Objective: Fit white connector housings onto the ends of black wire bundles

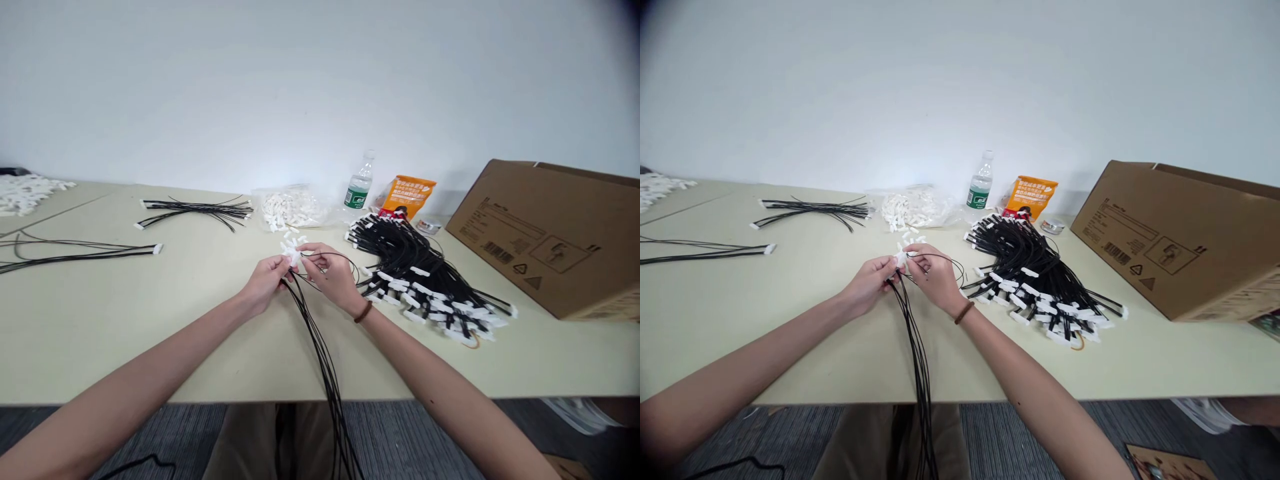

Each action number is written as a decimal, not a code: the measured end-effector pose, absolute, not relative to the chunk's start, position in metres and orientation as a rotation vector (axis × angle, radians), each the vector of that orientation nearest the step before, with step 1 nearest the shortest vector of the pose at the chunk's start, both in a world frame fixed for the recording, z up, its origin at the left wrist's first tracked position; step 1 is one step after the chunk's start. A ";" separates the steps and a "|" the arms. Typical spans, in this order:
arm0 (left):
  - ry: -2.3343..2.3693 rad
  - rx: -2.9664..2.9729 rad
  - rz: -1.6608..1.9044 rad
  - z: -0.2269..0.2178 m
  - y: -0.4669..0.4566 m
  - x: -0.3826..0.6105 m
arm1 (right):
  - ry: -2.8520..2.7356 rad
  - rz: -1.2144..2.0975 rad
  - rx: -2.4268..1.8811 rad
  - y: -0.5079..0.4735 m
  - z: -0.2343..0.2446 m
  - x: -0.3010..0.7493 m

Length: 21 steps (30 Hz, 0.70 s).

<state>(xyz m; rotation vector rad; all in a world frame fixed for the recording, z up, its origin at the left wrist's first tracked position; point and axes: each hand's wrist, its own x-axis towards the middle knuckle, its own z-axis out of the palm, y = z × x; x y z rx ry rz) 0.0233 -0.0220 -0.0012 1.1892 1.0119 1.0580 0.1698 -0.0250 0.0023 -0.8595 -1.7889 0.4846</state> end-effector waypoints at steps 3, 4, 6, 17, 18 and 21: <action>1.016 1.188 1.053 -0.002 -0.022 0.024 | -1.786 0.432 -0.855 -0.024 0.000 0.169; 1.016 1.185 1.052 -0.002 -0.022 0.024 | -1.794 0.414 -0.850 -0.024 0.000 0.169; 1.013 1.183 1.053 -0.002 -0.022 0.024 | -1.806 0.381 -0.844 -0.024 -0.001 0.169; 1.028 1.181 1.047 -0.001 -0.024 0.025 | -1.782 0.369 -0.862 -0.024 0.001 0.169; 1.027 1.181 1.046 -0.001 -0.024 0.025 | -1.784 0.365 -0.856 -0.024 0.001 0.169; 1.018 1.187 1.046 -0.001 -0.024 0.025 | -1.794 0.346 -0.850 -0.024 0.001 0.169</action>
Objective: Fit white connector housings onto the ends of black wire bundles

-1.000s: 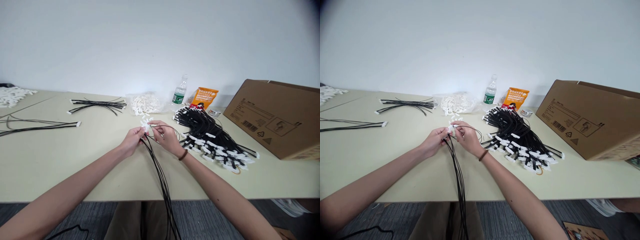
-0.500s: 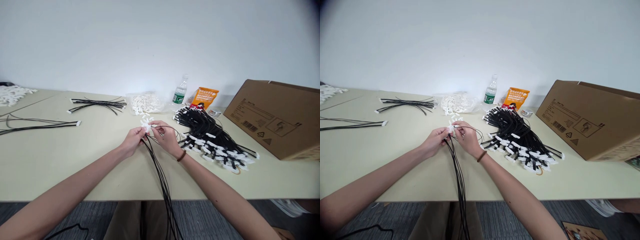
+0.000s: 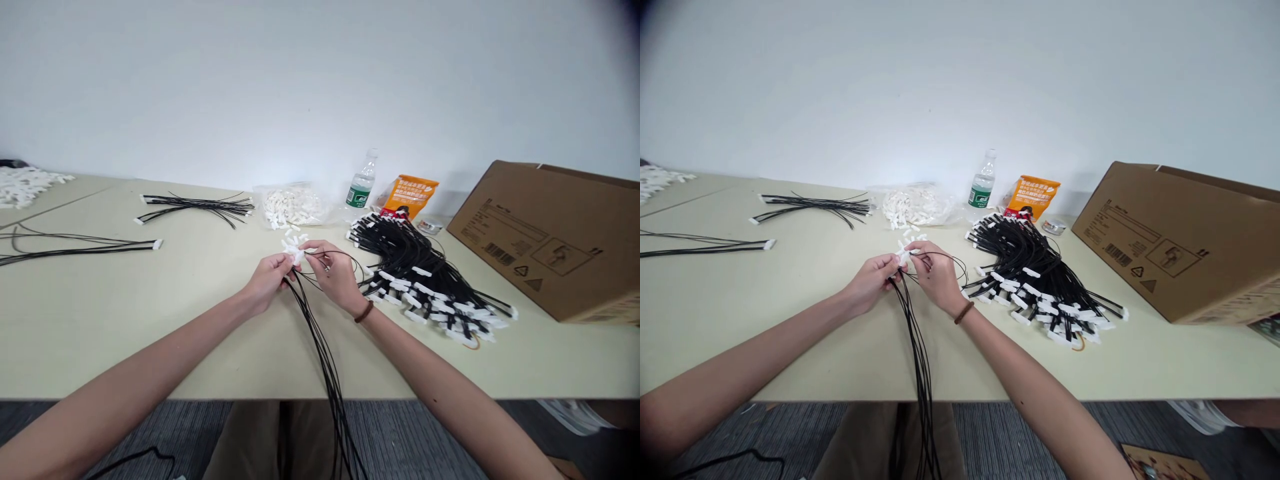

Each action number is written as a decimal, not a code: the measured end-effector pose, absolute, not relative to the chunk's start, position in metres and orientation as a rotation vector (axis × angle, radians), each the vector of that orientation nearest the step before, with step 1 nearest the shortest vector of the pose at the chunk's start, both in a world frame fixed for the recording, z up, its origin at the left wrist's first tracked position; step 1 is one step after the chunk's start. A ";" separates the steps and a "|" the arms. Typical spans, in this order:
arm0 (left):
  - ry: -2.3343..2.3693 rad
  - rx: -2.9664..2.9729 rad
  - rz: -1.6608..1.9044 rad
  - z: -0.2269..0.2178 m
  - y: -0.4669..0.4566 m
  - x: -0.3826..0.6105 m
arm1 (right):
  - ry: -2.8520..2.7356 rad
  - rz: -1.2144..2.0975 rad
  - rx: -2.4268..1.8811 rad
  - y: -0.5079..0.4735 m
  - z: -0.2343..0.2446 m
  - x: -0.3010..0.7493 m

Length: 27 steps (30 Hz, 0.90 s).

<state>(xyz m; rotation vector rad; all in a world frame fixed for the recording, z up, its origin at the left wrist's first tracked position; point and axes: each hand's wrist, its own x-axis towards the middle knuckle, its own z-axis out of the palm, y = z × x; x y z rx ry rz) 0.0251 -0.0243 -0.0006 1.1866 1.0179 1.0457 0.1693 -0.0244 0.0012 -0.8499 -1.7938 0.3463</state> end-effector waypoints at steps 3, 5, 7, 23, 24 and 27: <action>1.011 1.187 1.050 -0.001 -0.024 0.025 | -1.794 0.319 -0.848 -0.025 0.000 0.169; 1.012 1.181 1.053 -0.001 -0.024 0.024 | -1.798 0.307 -0.837 -0.024 0.000 0.169; 1.017 1.170 1.057 -0.002 -0.024 0.024 | -1.810 0.300 -0.823 -0.023 -0.001 0.170; 1.019 1.128 1.041 -0.002 -0.023 0.023 | -2.010 0.183 -0.763 -0.019 0.003 0.182; 1.020 1.123 1.040 -0.002 -0.023 0.023 | -2.016 0.194 -0.769 -0.020 0.003 0.183; 1.014 1.114 1.039 -0.001 -0.024 0.024 | -2.014 0.215 -0.778 -0.020 0.002 0.183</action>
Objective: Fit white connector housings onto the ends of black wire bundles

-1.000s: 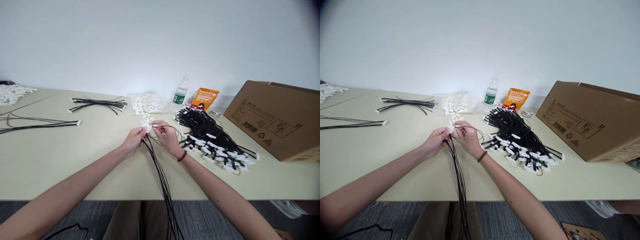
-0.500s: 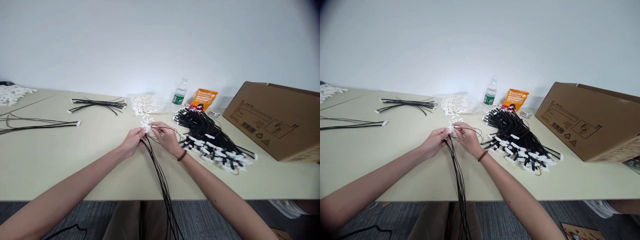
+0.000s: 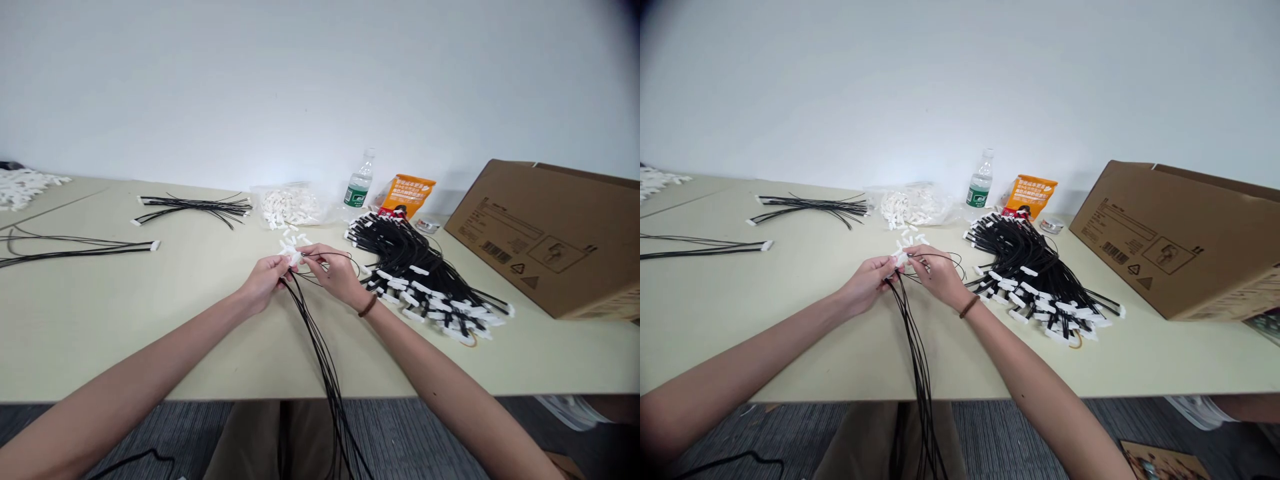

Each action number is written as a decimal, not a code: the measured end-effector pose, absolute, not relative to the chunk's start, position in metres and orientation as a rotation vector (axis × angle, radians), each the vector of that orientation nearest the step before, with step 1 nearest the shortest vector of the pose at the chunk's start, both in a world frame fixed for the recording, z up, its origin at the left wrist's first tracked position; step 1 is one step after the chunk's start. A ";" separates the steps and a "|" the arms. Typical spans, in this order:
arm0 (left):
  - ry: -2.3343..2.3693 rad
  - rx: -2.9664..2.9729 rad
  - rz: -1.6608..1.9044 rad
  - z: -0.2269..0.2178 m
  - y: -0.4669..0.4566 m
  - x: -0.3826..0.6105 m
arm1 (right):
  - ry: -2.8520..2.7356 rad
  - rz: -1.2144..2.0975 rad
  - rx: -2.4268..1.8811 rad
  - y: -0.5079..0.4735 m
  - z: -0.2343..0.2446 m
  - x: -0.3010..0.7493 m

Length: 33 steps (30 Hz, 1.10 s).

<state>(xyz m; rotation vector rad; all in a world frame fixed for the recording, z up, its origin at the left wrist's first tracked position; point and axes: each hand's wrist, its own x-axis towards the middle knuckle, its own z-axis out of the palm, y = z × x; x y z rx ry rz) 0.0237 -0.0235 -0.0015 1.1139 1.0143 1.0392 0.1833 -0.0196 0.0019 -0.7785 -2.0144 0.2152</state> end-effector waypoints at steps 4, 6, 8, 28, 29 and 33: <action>1.016 1.105 1.034 -0.002 -0.023 0.023 | -1.988 0.263 -0.801 -0.018 -0.002 0.183; 1.013 1.100 1.032 -0.002 -0.023 0.023 | -1.980 0.293 -0.810 -0.017 -0.004 0.183; 1.008 1.100 1.025 -0.002 -0.023 0.022 | -1.978 0.321 -0.818 -0.016 -0.004 0.183; 0.961 1.121 0.985 -0.004 -0.017 0.017 | -1.982 0.287 -0.841 -0.018 0.002 0.183; 0.954 1.123 0.989 -0.004 -0.017 0.018 | -1.975 0.289 -0.843 -0.018 0.001 0.183; 0.949 1.128 1.009 -0.001 -0.019 0.018 | -1.981 0.270 -0.826 -0.016 -0.001 0.182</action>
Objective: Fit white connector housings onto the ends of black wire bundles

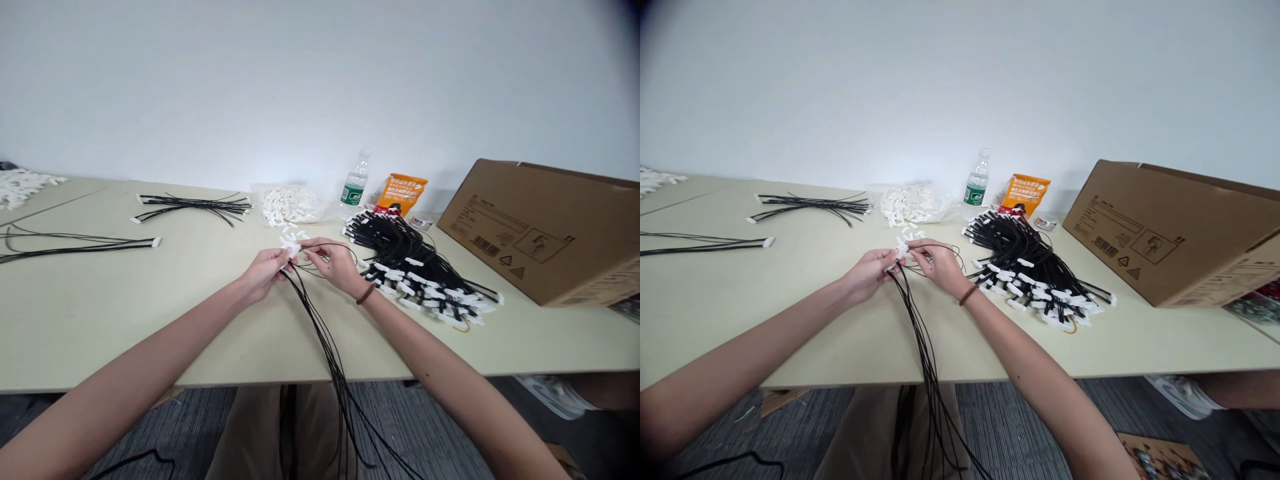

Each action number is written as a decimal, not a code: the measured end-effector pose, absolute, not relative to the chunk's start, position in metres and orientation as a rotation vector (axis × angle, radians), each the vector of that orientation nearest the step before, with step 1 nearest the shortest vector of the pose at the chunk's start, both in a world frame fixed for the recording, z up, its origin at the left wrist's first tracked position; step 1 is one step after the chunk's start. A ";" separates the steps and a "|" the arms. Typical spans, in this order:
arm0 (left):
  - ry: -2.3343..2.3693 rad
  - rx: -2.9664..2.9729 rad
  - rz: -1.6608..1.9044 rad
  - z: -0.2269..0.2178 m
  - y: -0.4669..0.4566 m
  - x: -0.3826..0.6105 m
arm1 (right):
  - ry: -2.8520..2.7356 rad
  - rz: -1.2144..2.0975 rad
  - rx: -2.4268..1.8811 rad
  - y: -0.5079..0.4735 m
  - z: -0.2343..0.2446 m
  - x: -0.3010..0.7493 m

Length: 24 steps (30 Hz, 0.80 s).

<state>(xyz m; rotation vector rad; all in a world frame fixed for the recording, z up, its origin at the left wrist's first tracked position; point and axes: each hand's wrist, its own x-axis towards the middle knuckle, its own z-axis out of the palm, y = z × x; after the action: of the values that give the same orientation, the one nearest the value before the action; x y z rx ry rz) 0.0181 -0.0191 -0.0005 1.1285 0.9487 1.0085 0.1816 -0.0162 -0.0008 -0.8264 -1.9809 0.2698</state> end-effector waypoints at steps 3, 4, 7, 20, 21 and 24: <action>0.960 1.122 1.024 0.000 -0.019 0.019 | -1.978 0.239 -0.823 -0.015 -0.002 0.180; 0.958 1.122 1.029 0.000 -0.018 0.019 | -1.975 0.223 -0.827 -0.015 -0.002 0.180; 0.939 1.130 1.039 -0.003 -0.015 0.020 | -1.967 0.175 -0.845 -0.013 -0.003 0.179; 0.954 1.167 1.018 -0.005 -0.014 0.017 | -1.890 0.261 -0.847 -0.011 -0.004 0.175; 0.957 1.166 1.008 -0.005 -0.014 0.017 | -1.897 0.267 -0.837 -0.011 -0.004 0.176; 0.965 1.165 0.993 -0.004 -0.013 0.017 | -1.933 0.278 -0.809 -0.011 -0.003 0.179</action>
<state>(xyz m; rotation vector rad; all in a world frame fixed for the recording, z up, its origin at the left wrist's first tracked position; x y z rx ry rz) 0.0175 -0.0128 -0.0038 1.1645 0.9648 0.9932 0.1794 -0.0112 -0.0034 -0.8091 -1.9333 0.2784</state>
